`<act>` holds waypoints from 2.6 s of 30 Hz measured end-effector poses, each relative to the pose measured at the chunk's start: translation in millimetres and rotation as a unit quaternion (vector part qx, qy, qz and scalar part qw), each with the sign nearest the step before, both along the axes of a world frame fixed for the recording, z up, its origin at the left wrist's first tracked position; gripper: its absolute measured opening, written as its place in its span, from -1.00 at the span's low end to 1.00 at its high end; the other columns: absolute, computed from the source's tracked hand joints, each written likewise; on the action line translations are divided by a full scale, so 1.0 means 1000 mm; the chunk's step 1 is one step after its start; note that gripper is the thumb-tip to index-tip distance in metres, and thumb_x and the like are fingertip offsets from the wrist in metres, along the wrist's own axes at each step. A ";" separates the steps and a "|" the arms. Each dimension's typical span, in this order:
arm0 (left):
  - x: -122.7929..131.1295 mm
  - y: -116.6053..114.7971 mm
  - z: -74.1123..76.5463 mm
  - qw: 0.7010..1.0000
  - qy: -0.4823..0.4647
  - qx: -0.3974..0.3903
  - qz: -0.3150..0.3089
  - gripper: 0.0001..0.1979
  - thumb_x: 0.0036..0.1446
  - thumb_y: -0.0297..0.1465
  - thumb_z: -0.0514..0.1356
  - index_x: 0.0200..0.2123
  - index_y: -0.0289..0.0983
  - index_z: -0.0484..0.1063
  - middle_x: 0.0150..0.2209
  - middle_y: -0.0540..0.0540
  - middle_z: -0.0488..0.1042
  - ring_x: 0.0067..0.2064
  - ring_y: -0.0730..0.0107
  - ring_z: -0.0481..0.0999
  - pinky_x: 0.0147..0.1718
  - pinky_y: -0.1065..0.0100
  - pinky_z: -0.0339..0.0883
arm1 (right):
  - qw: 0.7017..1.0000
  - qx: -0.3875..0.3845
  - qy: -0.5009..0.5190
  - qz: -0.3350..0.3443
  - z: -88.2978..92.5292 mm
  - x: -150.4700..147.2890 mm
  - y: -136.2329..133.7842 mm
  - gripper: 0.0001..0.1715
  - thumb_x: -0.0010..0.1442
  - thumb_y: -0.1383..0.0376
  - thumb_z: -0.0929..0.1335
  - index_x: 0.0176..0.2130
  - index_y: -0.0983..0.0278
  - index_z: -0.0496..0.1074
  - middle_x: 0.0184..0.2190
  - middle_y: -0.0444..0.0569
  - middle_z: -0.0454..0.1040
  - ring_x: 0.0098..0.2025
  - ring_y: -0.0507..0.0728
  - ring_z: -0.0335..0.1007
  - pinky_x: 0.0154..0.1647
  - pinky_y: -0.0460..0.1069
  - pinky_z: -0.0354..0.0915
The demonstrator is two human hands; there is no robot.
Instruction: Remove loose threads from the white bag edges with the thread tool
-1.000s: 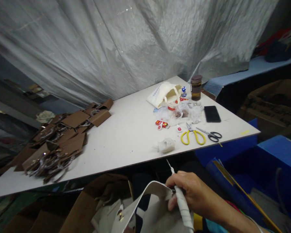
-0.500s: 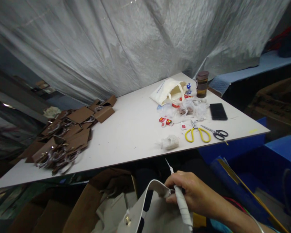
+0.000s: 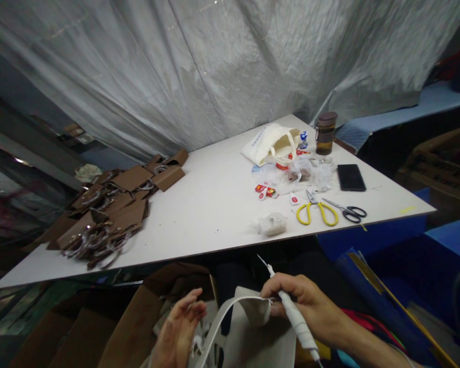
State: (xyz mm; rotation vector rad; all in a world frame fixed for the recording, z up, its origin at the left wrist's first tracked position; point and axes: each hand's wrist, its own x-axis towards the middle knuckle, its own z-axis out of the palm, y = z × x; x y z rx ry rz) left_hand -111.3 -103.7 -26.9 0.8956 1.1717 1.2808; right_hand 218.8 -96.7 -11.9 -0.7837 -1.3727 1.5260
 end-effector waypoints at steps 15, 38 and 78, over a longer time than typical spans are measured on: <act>0.117 0.088 0.051 0.847 0.169 0.011 -0.503 -0.15 0.10 0.32 0.11 0.00 -0.31 0.63 -0.09 -0.22 0.61 -0.05 -0.03 0.54 -0.01 0.14 0.38 | 0.979 0.088 -0.132 -0.127 -0.022 -0.004 0.014 -0.82 0.32 0.31 0.45 -0.06 0.15 0.60 -0.22 -0.13 0.65 -0.22 0.06 0.57 -0.17 -0.13 0.38; 0.149 0.085 0.000 0.941 0.241 -0.079 -0.224 -0.83 0.03 -0.31 0.29 -0.44 -0.31 0.56 -0.48 -0.06 0.52 -0.37 0.26 0.45 -0.35 0.32 0.25 | 0.964 0.065 -0.115 -0.229 -0.069 0.014 0.045 -0.58 0.46 0.13 0.31 0.23 0.14 0.44 -0.25 -0.05 0.61 -0.26 0.10 0.58 -0.18 -0.06 0.49; 0.153 0.124 -0.042 0.924 0.271 -0.160 -0.216 -0.87 0.03 -0.37 0.28 -0.39 -0.30 0.62 -0.43 -0.08 0.58 -0.32 0.22 0.50 -0.32 0.31 0.27 | 0.816 0.263 -0.422 -0.295 -0.080 0.022 0.152 -0.66 0.55 0.18 0.23 -0.18 0.28 0.47 -0.29 0.06 0.57 -0.25 0.18 0.50 -0.18 0.06 0.35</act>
